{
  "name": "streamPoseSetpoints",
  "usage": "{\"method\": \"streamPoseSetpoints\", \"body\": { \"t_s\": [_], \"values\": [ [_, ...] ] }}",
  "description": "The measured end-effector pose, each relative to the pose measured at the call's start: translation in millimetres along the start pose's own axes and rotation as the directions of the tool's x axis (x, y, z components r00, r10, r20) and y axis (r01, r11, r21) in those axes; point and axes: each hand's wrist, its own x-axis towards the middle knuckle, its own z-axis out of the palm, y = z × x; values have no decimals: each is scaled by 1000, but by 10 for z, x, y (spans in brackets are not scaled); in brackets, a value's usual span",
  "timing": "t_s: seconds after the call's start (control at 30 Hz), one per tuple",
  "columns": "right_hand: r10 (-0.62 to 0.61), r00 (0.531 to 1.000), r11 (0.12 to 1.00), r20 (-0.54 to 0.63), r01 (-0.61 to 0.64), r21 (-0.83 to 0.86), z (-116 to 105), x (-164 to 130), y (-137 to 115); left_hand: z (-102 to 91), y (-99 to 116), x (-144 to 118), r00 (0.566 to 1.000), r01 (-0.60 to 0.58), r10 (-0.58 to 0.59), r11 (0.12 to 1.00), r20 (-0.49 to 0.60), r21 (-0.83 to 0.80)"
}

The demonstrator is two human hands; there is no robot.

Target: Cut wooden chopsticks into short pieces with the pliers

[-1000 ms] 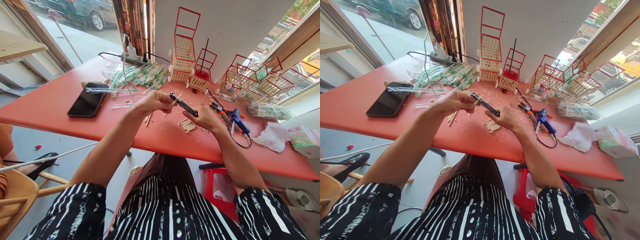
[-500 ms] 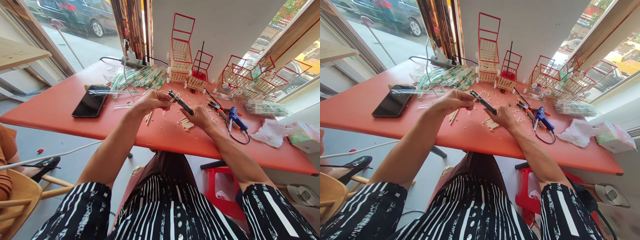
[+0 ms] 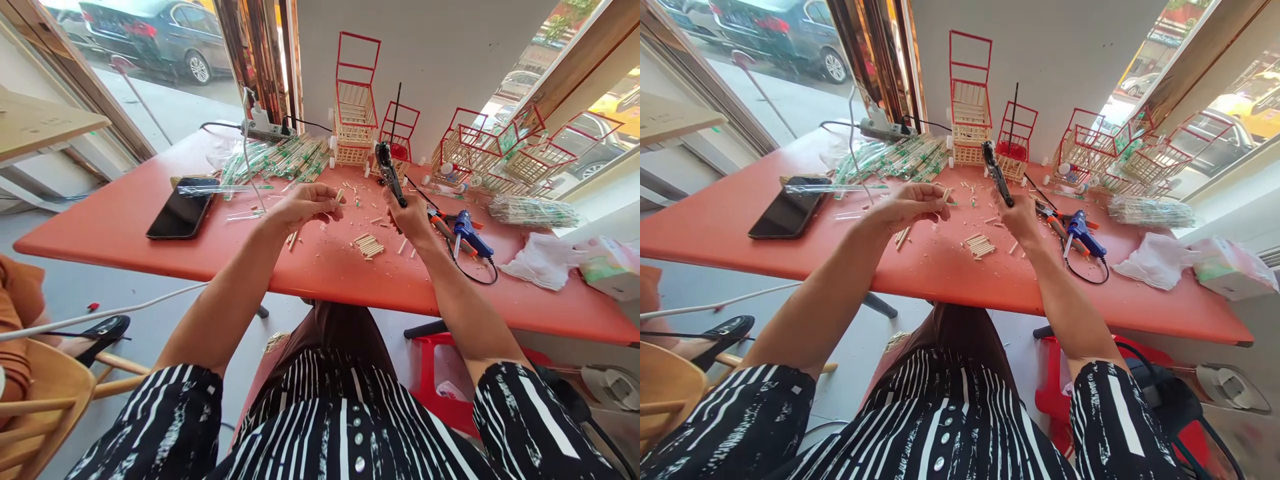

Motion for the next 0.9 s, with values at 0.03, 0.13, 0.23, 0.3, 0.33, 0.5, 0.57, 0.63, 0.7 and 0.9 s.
{"method": "streamPoseSetpoints", "body": {
  "t_s": [0.03, 0.13, 0.23, 0.3, 0.33, 0.5, 0.57, 0.63, 0.7, 0.9],
  "values": [
    [25, 1000, 999, -5, -25, 44, 6, -6, -7, 16, 6, -8, 1000, 11, -11, 1000, 20, -1],
    [39, 999, 993, 37, -43, 107, 37, -40, -62, 49, 29, -32, 997, 55, -53, 998, 60, -35],
    [20, 996, 994, 84, -29, 107, 52, -79, -125, 56, 33, -44, 995, 80, -74, 993, 66, -82],
    [25, 994, 994, 107, -36, 107, 48, -96, -152, 52, 24, -42, 995, 83, -78, 992, 56, -93],
    [27, 993, 993, 112, -40, 108, 44, -100, -160, 48, 17, -38, 996, 85, -81, 992, 47, -95],
    [23, 994, 993, 111, -35, 112, 39, -88, -145, 46, -19, -5, 995, 100, -98, 991, 26, -89],
    [18, 995, 993, 98, -29, 115, 42, -76, -130, 66, -38, 4, 995, 97, -96, 994, 14, -46],
    [13, 997, 993, 79, -22, 117, 38, -63, -116, 106, -57, 10, 996, 84, -84, 996, -9, 41],
    [20, 998, 993, 62, -27, 116, 23, -52, -100, 171, -64, 19, 997, 73, -74, 983, -3, 166],
    [11, 999, 1000, 40, -11, 7, -22, -3, -19, 435, 0, 112, 983, 71, -159, 780, 88, 622]
  ]
}}
